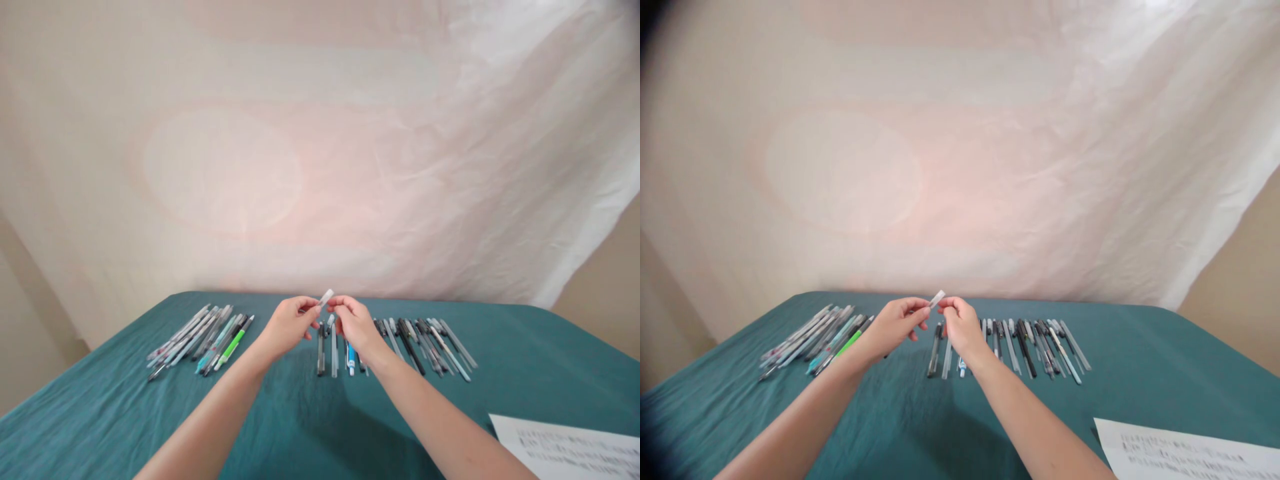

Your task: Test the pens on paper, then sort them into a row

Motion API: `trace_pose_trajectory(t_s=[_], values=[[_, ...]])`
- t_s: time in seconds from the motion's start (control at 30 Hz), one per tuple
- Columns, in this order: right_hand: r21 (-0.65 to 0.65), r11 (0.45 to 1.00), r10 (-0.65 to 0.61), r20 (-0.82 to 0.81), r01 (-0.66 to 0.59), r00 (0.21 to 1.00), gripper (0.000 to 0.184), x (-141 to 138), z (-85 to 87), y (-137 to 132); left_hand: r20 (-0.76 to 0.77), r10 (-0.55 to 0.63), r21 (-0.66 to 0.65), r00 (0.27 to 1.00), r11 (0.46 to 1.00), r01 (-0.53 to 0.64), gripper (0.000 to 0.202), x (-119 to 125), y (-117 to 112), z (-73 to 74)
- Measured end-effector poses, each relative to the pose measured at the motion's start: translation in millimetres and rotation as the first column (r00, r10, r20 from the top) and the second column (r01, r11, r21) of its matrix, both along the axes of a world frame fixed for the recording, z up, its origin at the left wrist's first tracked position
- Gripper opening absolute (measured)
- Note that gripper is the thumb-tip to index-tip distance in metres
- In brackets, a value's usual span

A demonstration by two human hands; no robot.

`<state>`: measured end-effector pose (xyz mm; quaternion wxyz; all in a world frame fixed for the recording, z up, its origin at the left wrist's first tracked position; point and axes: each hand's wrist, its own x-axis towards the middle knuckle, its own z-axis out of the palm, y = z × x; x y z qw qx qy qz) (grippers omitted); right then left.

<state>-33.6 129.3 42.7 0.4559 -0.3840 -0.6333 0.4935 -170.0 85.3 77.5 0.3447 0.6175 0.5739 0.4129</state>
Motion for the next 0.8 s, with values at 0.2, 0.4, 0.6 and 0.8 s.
trace_pose_trajectory(t_s=[0.2,0.4,0.6,0.8], values=[[-0.107,0.994,-0.015,-0.202,-0.007,0.979,0.032,2,1.4,1,0.056,-0.043,0.0,0.997,0.999,0.043,0.03,9,-2,-7.1],[-0.055,0.998,-0.018,-0.244,0.005,0.97,0.033,2,-5.2,3,0.057,-0.076,-0.021,0.995,0.997,0.077,0.027,10,-2,-11.7],[-0.066,0.997,0.015,-0.207,-0.029,0.978,0.035,0,-7.6,0,0.144,-0.054,-0.124,0.988,0.99,0.072,0.039,11,1,-16.7],[-0.157,0.984,0.05,-0.219,-0.086,0.974,0.036,-4,-10.5,-2,0.272,-0.053,-0.18,0.961,0.978,0.105,0.041,9,4,-25.4]])
